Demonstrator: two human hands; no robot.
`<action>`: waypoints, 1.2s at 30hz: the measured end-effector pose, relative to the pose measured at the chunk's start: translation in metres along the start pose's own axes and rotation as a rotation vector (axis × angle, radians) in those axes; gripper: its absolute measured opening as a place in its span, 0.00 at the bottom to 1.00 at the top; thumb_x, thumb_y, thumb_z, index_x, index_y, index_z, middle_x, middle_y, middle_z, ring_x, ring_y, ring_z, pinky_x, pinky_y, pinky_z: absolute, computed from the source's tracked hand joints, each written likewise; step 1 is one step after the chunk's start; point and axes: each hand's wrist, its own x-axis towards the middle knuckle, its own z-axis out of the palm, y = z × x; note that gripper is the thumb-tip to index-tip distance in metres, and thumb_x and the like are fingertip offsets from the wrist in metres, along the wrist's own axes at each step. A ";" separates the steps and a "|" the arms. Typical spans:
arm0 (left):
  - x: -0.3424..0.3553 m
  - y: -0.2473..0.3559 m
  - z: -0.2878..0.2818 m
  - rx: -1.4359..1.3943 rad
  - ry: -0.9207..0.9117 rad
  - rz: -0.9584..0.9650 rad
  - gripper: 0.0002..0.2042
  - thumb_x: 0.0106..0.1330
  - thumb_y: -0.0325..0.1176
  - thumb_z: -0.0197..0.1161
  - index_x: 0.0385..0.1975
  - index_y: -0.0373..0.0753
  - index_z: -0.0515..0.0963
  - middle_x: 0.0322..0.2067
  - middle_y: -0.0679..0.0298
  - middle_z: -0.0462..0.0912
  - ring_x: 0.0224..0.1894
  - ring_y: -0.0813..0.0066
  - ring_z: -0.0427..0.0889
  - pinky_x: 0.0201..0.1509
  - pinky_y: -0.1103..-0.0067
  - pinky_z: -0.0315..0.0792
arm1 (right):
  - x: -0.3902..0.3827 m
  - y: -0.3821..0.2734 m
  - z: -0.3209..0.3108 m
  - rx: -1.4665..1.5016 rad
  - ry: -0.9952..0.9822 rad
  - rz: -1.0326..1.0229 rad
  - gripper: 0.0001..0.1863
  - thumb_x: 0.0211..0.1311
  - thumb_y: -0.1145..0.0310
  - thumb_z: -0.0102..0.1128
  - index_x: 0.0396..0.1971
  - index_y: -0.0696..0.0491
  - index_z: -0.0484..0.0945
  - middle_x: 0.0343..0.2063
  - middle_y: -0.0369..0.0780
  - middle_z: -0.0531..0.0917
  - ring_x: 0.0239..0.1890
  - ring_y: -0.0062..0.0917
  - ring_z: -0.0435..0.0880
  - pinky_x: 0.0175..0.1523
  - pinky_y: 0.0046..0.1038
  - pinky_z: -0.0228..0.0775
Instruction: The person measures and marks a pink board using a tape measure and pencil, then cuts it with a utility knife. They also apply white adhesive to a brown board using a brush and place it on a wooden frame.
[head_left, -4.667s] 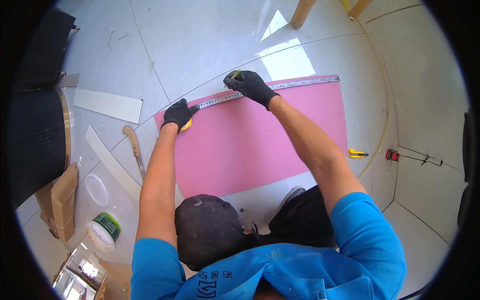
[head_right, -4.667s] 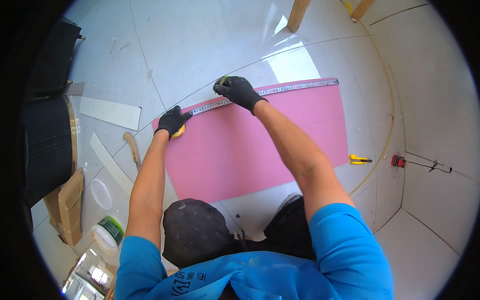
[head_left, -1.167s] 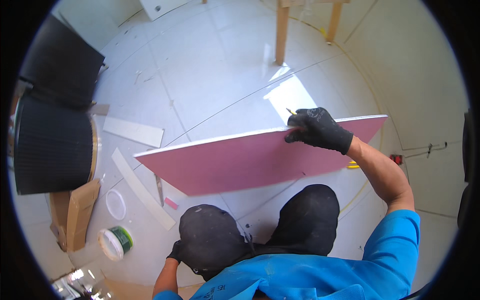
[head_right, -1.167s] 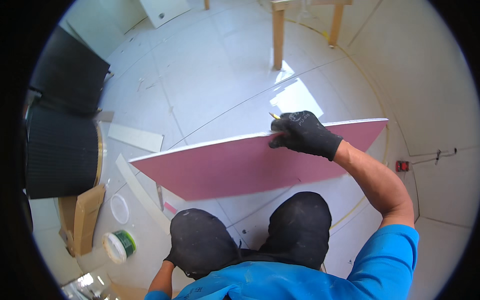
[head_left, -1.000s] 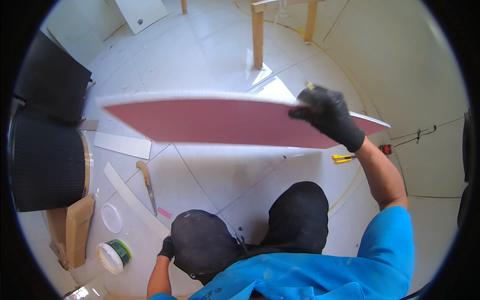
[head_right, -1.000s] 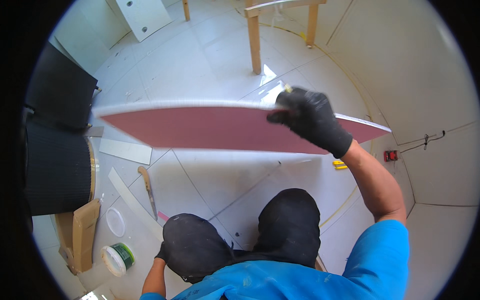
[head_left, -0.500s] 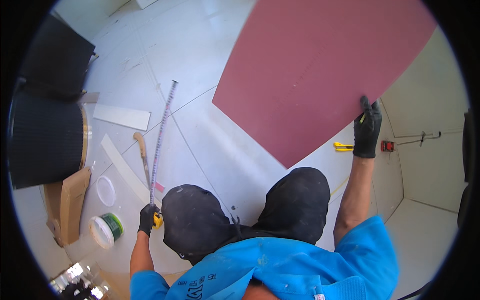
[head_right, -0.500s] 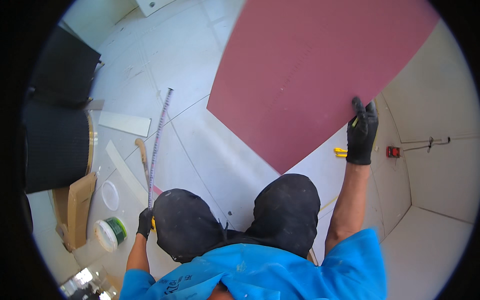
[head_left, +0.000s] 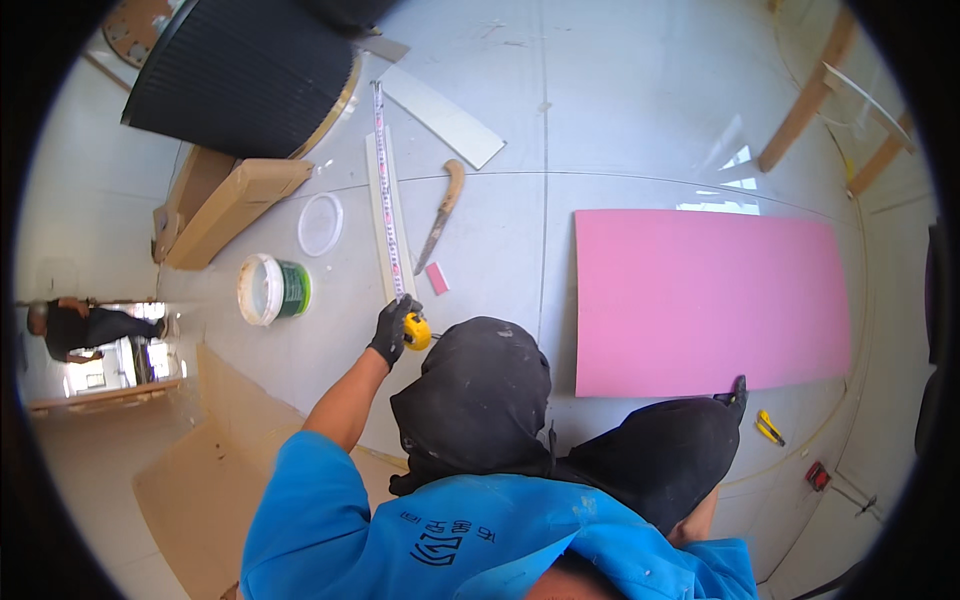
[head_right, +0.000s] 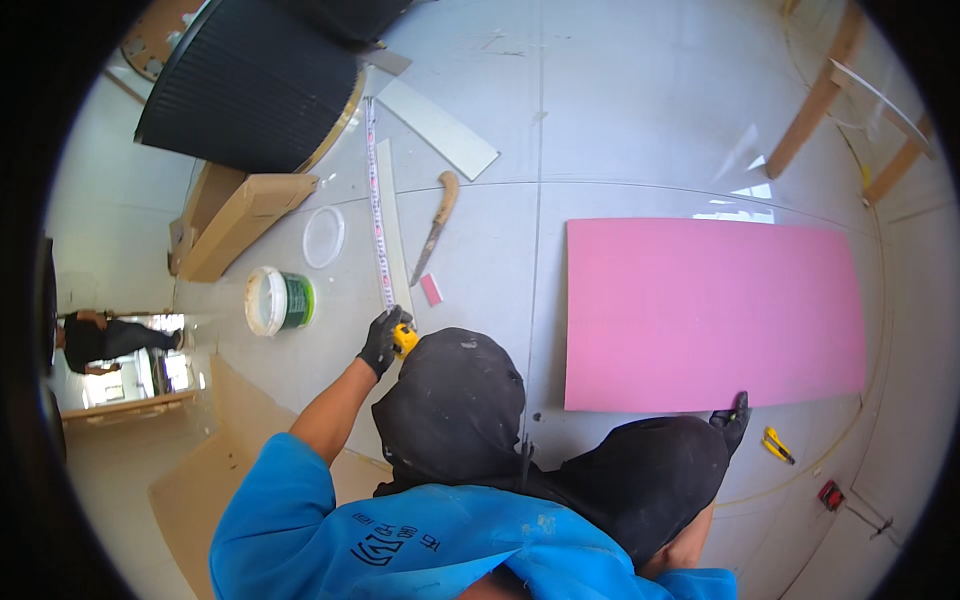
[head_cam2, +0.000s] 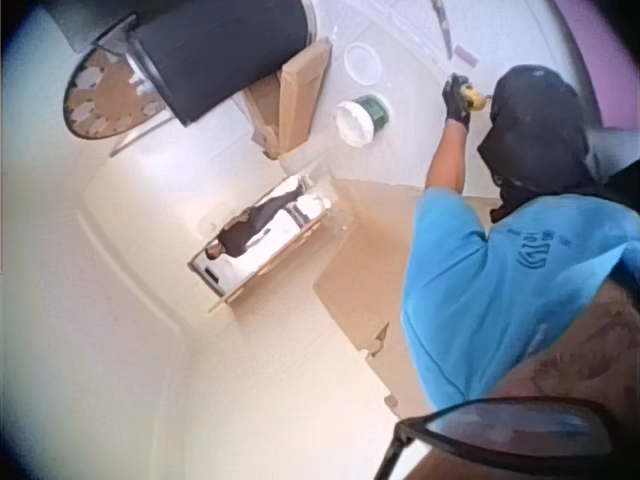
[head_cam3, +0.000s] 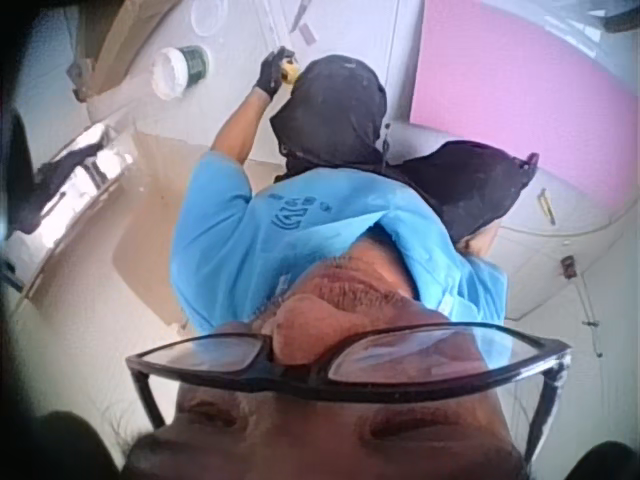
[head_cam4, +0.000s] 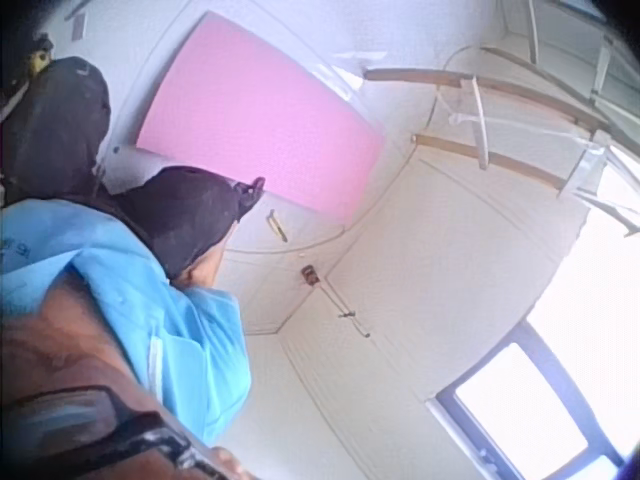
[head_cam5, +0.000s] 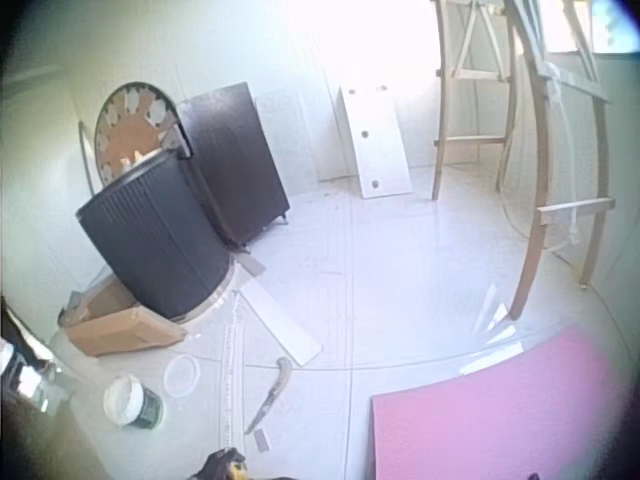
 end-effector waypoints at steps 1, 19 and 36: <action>0.003 -0.001 0.005 -0.058 -0.027 -0.031 0.16 0.70 0.46 0.55 0.31 0.37 0.74 0.25 0.61 0.77 0.29 0.70 0.79 0.37 0.75 0.74 | -0.001 0.009 -0.004 0.020 0.020 0.058 0.22 0.60 0.78 0.56 0.56 0.56 0.71 0.51 0.44 0.75 0.54 0.33 0.76 0.59 0.31 0.69; 0.186 -0.042 -0.137 1.116 0.427 -0.240 0.67 0.28 0.68 0.75 0.62 0.17 0.57 0.56 0.42 0.73 0.51 0.57 0.81 0.54 0.70 0.75 | 0.017 0.022 0.046 -0.565 -0.521 0.189 0.12 0.67 0.62 0.55 0.32 0.56 0.77 0.27 0.41 0.81 0.28 0.24 0.82 0.30 0.27 0.77; 0.110 0.046 -0.096 0.437 -0.082 -0.260 0.10 0.61 0.38 0.65 0.23 0.42 0.74 0.20 0.67 0.69 0.21 0.73 0.71 0.26 0.75 0.68 | -0.008 -0.025 -0.050 -1.264 0.230 -0.414 0.12 0.60 0.60 0.55 0.37 0.51 0.80 0.34 0.44 0.84 0.39 0.38 0.83 0.46 0.36 0.73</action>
